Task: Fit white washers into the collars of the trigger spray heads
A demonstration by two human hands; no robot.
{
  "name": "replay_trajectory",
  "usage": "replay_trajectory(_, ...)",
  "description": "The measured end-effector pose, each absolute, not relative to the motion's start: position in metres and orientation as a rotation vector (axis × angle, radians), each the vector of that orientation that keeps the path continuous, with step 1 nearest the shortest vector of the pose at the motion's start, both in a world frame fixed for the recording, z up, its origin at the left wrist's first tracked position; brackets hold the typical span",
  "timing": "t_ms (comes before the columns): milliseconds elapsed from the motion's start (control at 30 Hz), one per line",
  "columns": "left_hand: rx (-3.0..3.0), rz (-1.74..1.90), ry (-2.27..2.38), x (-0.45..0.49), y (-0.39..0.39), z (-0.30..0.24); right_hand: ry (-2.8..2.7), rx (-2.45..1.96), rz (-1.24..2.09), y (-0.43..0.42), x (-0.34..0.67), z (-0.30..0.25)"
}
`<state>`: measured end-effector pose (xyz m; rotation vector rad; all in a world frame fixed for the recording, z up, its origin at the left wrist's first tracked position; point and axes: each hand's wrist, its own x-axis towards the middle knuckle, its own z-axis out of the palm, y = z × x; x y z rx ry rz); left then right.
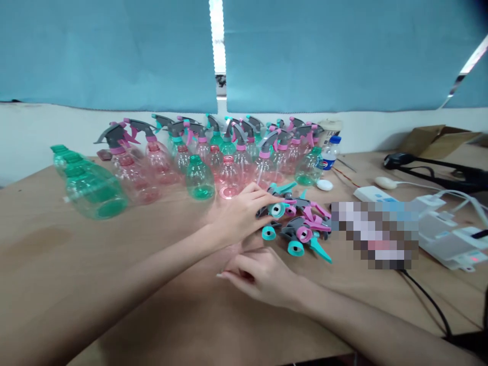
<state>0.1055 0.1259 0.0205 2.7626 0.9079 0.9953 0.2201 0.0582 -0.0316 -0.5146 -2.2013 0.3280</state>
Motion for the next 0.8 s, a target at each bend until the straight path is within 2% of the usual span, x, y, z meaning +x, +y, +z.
replay_trajectory(267, 2.935, 0.476, 0.839, 0.146, 0.15, 0.008, -2.325, -0.56, 0.246, 0.067, 0.219, -0.042)
replay_trajectory(567, 2.826, 0.571, 1.08, 0.115, 0.157, 0.023, -2.278, -0.674, 0.136, 0.07, 0.223, -0.032)
replay_trajectory(800, 2.773, 0.61, 1.095, 0.107, 0.156, -0.015, -2.114, -0.752, 0.141, 0.078, 0.229, -0.023)
